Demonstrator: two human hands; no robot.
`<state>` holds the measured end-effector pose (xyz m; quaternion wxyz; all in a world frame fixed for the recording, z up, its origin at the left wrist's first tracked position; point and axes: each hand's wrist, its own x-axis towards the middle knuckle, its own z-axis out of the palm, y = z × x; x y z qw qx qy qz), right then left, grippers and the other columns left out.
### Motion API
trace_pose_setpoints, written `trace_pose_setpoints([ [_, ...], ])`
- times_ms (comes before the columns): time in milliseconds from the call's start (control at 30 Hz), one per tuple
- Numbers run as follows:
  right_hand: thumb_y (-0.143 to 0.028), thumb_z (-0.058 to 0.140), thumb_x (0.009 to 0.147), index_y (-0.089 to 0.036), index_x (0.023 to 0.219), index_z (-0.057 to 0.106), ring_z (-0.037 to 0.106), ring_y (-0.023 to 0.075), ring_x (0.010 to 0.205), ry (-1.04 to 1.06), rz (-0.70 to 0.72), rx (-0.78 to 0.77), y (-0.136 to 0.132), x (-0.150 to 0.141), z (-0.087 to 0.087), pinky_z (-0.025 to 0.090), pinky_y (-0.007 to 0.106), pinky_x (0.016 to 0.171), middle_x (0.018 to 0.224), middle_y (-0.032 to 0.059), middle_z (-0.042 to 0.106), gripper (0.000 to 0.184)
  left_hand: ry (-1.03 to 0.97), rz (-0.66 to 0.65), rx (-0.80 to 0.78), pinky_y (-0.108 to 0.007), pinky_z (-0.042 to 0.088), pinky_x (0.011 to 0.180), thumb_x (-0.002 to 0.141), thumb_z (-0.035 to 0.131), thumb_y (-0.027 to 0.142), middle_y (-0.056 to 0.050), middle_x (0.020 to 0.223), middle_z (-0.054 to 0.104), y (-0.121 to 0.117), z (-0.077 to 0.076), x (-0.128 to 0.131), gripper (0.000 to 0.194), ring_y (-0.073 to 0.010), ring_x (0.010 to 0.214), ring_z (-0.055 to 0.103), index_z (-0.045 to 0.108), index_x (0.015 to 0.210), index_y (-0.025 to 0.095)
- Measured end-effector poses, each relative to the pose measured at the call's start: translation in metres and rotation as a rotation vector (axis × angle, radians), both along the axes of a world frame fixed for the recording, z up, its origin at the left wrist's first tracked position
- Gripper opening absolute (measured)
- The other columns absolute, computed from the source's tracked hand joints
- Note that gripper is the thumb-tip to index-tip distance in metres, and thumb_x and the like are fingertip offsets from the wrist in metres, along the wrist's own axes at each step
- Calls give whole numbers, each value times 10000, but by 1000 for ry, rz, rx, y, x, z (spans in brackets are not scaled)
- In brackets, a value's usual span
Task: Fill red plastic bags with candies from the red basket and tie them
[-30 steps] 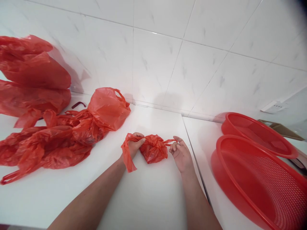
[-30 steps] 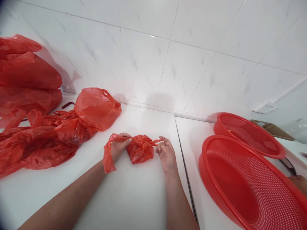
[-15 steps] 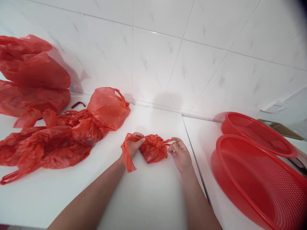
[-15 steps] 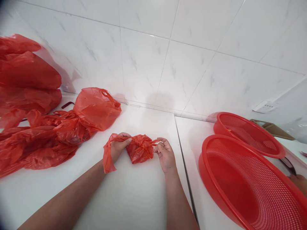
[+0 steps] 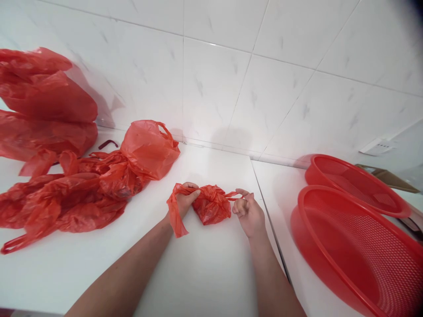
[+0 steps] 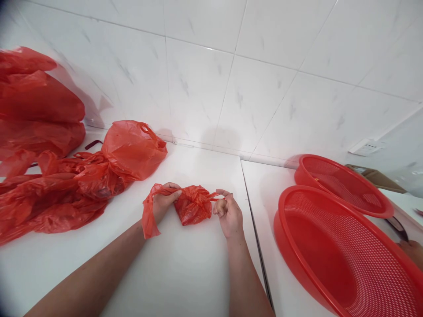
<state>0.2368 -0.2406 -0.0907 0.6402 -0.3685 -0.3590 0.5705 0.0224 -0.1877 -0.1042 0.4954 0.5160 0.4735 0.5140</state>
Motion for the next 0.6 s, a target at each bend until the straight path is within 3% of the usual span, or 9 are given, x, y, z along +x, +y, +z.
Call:
trace_pose_setpoints([
  [133, -476, 412, 893, -191, 1020, 622, 377, 133, 516, 10, 13, -23, 0, 2, 0, 355, 289, 576, 461, -53, 350, 376, -8, -6, -19, -281, 470, 652, 679, 669, 383, -5, 786, 631, -1, 2, 0, 206, -159, 725, 590, 609, 797, 225],
  [233, -364, 496, 845, -215, 1042, 607, 419, 134, 562, -6, 43, 0, 0, 2, -1, 382, 297, 630, 523, -50, 391, 271, -6, 4, -20, -282, 467, 645, 668, 673, 396, -8, 778, 633, -1, 2, 1, 222, -164, 721, 592, 612, 790, 222],
  [367, -205, 567, 743, -240, 1035, 593, 427, 129, 595, -71, 36, 15, 2, 0, -4, 383, 299, 662, 565, -58, 408, 295, -11, 2, 0, -281, 465, 637, 672, 671, 391, -8, 759, 627, -1, 2, 1, 215, -163, 714, 589, 612, 785, 219],
  [600, -228, 538, 786, -239, 945, 586, 369, 115, 557, -215, -32, -47, 2, 0, -7, 326, 274, 604, 529, -73, 344, 167, 5, 5, -15, -281, 468, 644, 676, 667, 395, -6, 772, 625, 0, 1, 0, 211, -165, 723, 589, 609, 790, 227],
])
